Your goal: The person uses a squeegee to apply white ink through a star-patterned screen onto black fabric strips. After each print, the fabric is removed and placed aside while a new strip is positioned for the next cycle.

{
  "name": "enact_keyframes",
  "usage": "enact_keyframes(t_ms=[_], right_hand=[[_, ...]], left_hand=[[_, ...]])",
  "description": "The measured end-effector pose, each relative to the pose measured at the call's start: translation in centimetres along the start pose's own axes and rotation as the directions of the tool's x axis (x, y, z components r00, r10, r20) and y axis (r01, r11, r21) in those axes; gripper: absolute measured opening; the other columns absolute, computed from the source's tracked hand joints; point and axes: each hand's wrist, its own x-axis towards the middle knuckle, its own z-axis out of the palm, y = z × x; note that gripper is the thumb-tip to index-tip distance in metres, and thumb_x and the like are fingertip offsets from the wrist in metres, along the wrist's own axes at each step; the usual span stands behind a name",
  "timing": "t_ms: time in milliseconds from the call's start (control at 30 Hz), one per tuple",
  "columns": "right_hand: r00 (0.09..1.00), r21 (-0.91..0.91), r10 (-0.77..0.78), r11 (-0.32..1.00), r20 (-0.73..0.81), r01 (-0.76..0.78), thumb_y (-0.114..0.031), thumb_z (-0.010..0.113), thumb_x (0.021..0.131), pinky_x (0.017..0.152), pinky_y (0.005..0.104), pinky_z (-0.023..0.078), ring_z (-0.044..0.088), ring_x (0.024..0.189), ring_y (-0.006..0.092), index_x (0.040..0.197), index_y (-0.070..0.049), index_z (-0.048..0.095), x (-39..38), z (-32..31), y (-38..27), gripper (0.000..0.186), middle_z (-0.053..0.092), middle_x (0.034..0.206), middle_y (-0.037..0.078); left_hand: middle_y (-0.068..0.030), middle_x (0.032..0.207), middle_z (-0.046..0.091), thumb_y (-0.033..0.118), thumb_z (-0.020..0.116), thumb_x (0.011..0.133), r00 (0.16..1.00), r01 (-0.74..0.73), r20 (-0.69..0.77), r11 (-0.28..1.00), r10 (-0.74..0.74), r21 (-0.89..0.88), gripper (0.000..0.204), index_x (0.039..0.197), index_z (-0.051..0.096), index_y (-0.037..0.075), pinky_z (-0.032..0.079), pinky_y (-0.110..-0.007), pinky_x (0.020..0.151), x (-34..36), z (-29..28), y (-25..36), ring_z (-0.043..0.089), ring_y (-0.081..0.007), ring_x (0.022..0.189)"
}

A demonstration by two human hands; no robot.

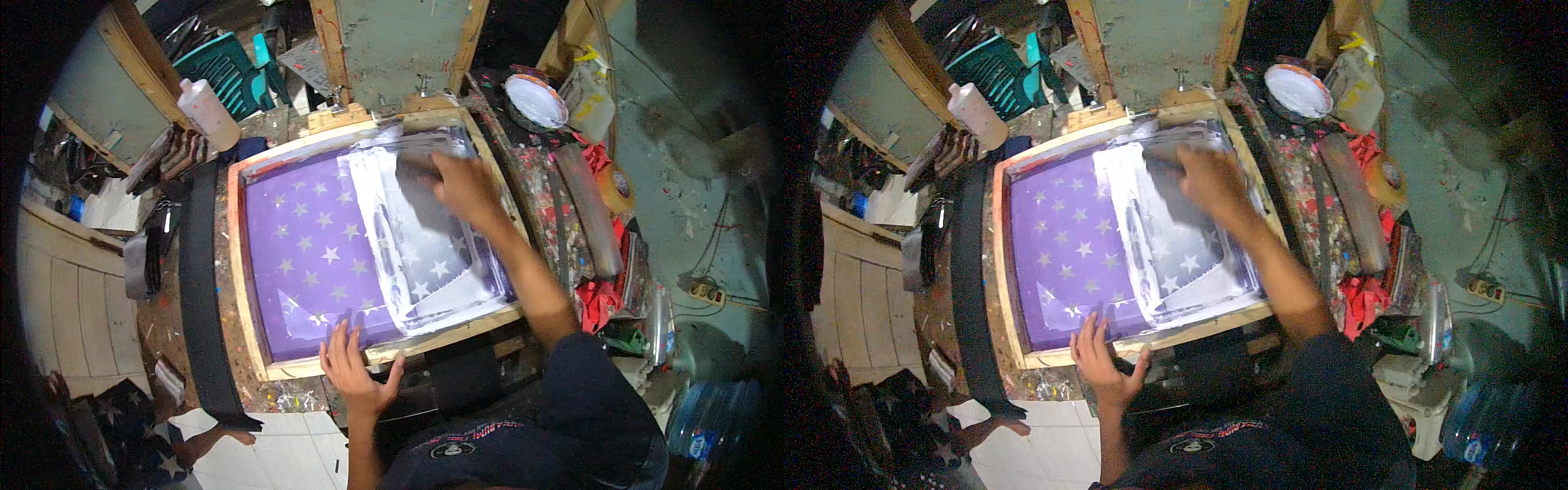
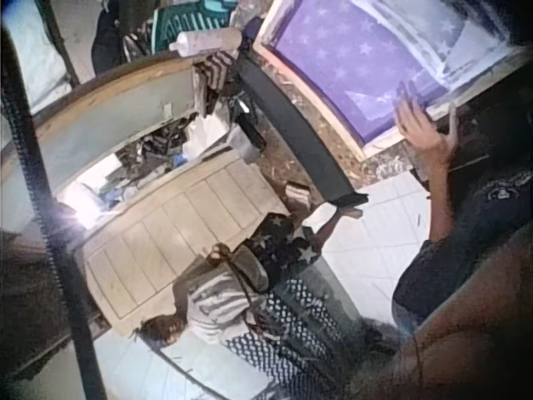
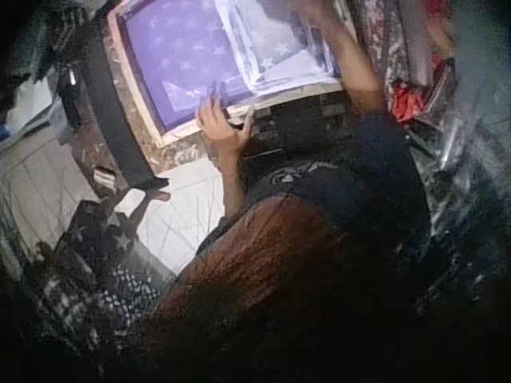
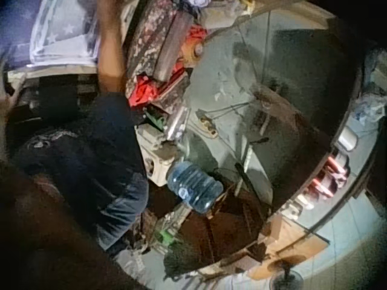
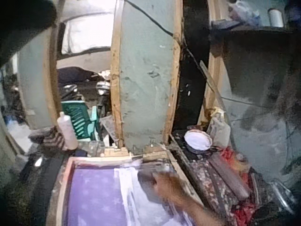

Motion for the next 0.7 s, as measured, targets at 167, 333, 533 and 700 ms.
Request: enact_keyframes(t_ms=[167, 333, 533, 700], right_hand=[[0.983, -0.108, -0.029, 0.993, 0.183, 0.050, -0.017, 0.075, 0.075, 0.069, 0.0477, 0.058, 0.071, 0.081, 0.0357, 0.103, -0.009, 0.059, -13.0, -4.3, -6.2, 0.033, 0.069, 0.085, 0.015], [0.930, 0.011, -0.143, 0.989, 0.338, 0.148, -0.022, 0.078, 0.072, 0.069, 0.0511, 0.055, 0.070, 0.083, 0.0359, 0.105, -0.010, 0.061, -11.7, -5.6, -5.4, 0.038, 0.068, 0.085, 0.013], [0.869, 0.099, -0.449, 0.893, 0.209, 0.438, -0.022, 0.075, 0.074, 0.069, 0.0509, 0.054, 0.069, 0.083, 0.0363, 0.101, -0.010, 0.063, -8.3, -5.4, -3.2, 0.032, 0.067, 0.084, 0.013], [0.887, -0.028, -0.433, 0.896, 0.156, 0.443, -0.014, 0.062, 0.085, 0.075, 0.0383, 0.053, 0.068, 0.088, 0.0247, 0.099, -0.011, 0.064, -17.8, -5.5, -6.0, 0.015, 0.067, 0.092, 0.006]], left_hand=[[-0.0255, 0.147, 0.049, 0.047, 0.080, 0.079, 0.999, -0.004, -0.034, 0.999, 0.003, -0.032, 0.082, 0.136, 0.053, -0.005, 0.020, -0.060, 0.119, -0.2, 0.3, -0.1, 0.044, -0.0416, 0.139], [-0.0233, 0.148, 0.048, 0.047, 0.078, 0.080, 1.000, 0.020, -0.018, 0.999, -0.021, -0.037, 0.081, 0.138, 0.051, -0.002, 0.019, -0.059, 0.120, -0.2, 0.3, 0.1, 0.042, -0.0392, 0.141], [-0.0246, 0.148, 0.048, 0.046, 0.078, 0.079, 0.999, 0.019, -0.036, 0.999, -0.021, -0.048, 0.081, 0.138, 0.051, -0.003, 0.021, -0.057, 0.119, 0.0, 0.0, 0.3, 0.042, -0.0409, 0.140], [-0.0244, 0.147, 0.047, 0.046, 0.079, 0.078, 1.000, 0.021, -0.009, 0.999, -0.021, -0.033, 0.083, 0.138, 0.051, -0.003, 0.020, -0.058, 0.119, 0.1, -0.2, 0.4, 0.041, -0.0401, 0.140]])
